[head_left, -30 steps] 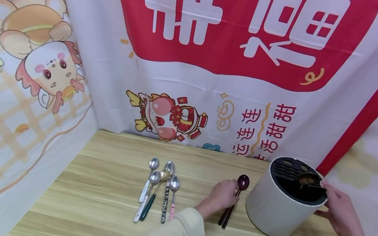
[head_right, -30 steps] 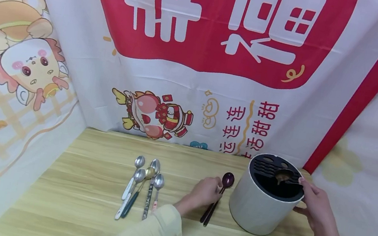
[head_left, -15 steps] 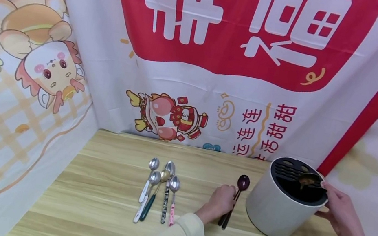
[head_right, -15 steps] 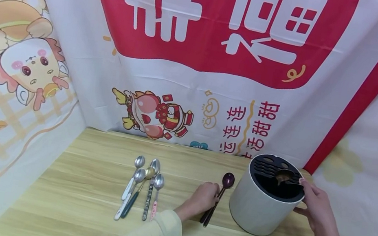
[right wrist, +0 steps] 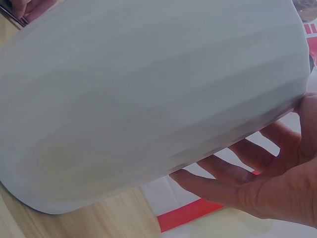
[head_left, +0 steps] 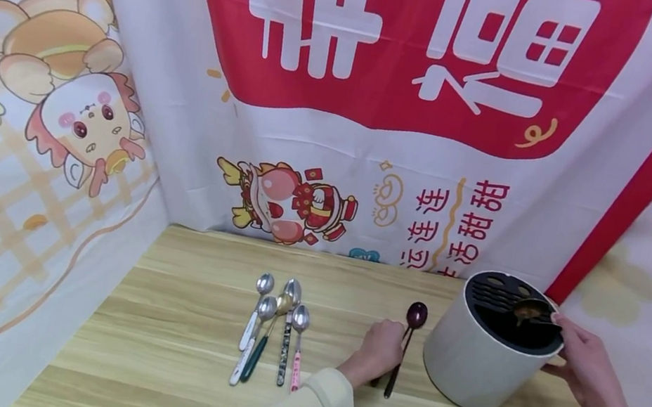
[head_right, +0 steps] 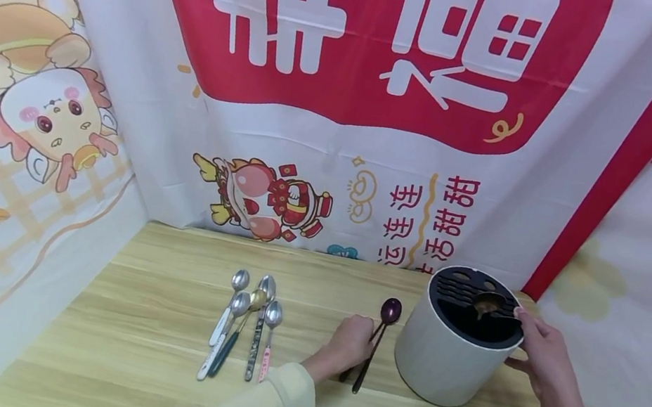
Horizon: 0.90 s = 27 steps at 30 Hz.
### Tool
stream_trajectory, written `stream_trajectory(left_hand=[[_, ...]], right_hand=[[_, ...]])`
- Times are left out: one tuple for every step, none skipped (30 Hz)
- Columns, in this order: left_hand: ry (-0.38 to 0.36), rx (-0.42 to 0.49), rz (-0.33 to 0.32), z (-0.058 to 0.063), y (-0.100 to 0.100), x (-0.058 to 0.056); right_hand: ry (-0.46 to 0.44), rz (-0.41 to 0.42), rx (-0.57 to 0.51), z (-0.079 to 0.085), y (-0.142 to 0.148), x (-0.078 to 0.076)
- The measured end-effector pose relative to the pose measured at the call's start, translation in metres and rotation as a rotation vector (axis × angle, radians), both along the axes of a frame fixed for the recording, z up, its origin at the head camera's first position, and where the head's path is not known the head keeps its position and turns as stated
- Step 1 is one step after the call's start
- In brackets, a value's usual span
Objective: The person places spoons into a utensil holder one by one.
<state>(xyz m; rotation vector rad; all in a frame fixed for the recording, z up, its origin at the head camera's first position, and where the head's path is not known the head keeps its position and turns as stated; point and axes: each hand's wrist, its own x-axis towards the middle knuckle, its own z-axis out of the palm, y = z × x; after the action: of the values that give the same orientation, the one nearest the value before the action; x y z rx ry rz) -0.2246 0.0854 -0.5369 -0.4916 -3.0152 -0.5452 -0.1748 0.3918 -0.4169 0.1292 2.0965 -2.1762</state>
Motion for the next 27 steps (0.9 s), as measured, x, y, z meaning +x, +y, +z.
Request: stream_trajectory(left_hand=[[0.007, -0.001, -0.011, -0.001, -0.001, -0.001], [0.007, 0.008, -0.019, -0.001, -0.003, -0.001], [0.001, 0.023, -0.029, -0.001, -0.004, -0.002], [0.000, 0.038, -0.038, -0.001, -0.006, -0.003], [-0.016, 0.063, -0.043, 0.001, -0.008, -0.003], [-0.038, 0.090, -0.046, 0.002, -0.010, -0.004], [-0.068, 0.120, -0.045, 0.004, -0.012, -0.005], [-0.100, 0.152, -0.036, 0.006, -0.014, -0.005], [-0.129, 0.174, -0.031, 0.007, -0.016, -0.006], [-0.152, 0.188, -0.027, 0.008, -0.018, -0.006], [-0.178, 0.203, -0.025, 0.009, -0.020, -0.007], [-0.195, 0.212, -0.029, 0.009, -0.021, -0.007], [-0.219, 0.234, -0.031, 0.010, -0.023, -0.008], [-0.235, 0.250, -0.032, 0.010, -0.024, -0.009], [-0.249, 0.260, -0.037, 0.010, -0.025, -0.010], [-0.259, 0.273, -0.042, 0.010, -0.026, -0.011], [-0.270, 0.290, -0.048, 0.010, -0.027, -0.011], [-0.271, 0.304, -0.054, 0.011, -0.028, -0.012], [-0.274, 0.318, -0.057, 0.012, -0.029, -0.013], [-0.263, 0.316, -0.065, 0.013, -0.029, -0.013], [-0.252, 0.323, -0.075, 0.015, -0.030, -0.013], [-0.240, 0.339, -0.082, 0.017, -0.030, -0.013], [-0.228, 0.352, -0.090, 0.020, -0.031, -0.013], [-0.215, 0.366, -0.097, 0.023, -0.031, -0.013], [-0.207, 0.384, -0.105, 0.027, -0.031, -0.012], [-0.192, 0.398, -0.113, 0.031, -0.032, -0.012], [-0.180, 0.417, -0.119, 0.035, -0.032, -0.012]], right_hand=[[-0.001, -0.001, -0.001, 0.000, 0.000, 0.000], [-0.002, 0.000, -0.002, 0.000, 0.000, 0.000], [-0.001, 0.001, -0.002, 0.000, 0.000, 0.000], [-0.004, 0.001, 0.000, -0.001, 0.000, 0.000], [-0.005, 0.002, 0.001, -0.001, 0.000, -0.001], [-0.004, 0.004, -0.001, -0.001, 0.000, -0.001], [-0.003, 0.006, 0.000, -0.001, 0.001, -0.001], [-0.003, 0.008, 0.001, -0.001, 0.001, -0.001], [-0.002, 0.010, 0.000, -0.001, 0.001, -0.001], [-0.002, 0.011, 0.000, -0.001, 0.001, -0.001], [-0.002, 0.013, -0.001, -0.001, 0.001, -0.001], [-0.004, 0.014, -0.001, -0.001, 0.002, -0.001], [-0.006, 0.015, 0.001, 0.000, 0.001, -0.001], [-0.009, 0.015, 0.002, 0.001, 0.001, -0.001], [-0.011, 0.015, 0.005, 0.001, 0.001, -0.001], [-0.013, 0.015, 0.009, 0.002, 0.001, -0.001], [-0.016, 0.016, 0.013, 0.002, 0.001, -0.001], [-0.017, 0.015, 0.014, 0.002, 0.000, -0.002], [-0.018, 0.014, 0.016, 0.003, 0.000, -0.002], [-0.020, 0.014, 0.016, 0.003, 0.000, -0.002], [-0.021, 0.015, 0.019, 0.003, 0.000, -0.002], [-0.022, 0.014, 0.020, 0.003, 0.000, -0.002], [-0.024, 0.013, 0.020, 0.003, 0.000, -0.001], [-0.024, 0.012, 0.020, 0.002, 0.000, -0.001], [-0.025, 0.012, 0.020, 0.002, 0.000, -0.001], [-0.024, 0.012, 0.019, 0.002, 0.000, -0.001], [-0.021, 0.012, 0.021, 0.002, 0.000, 0.000]])
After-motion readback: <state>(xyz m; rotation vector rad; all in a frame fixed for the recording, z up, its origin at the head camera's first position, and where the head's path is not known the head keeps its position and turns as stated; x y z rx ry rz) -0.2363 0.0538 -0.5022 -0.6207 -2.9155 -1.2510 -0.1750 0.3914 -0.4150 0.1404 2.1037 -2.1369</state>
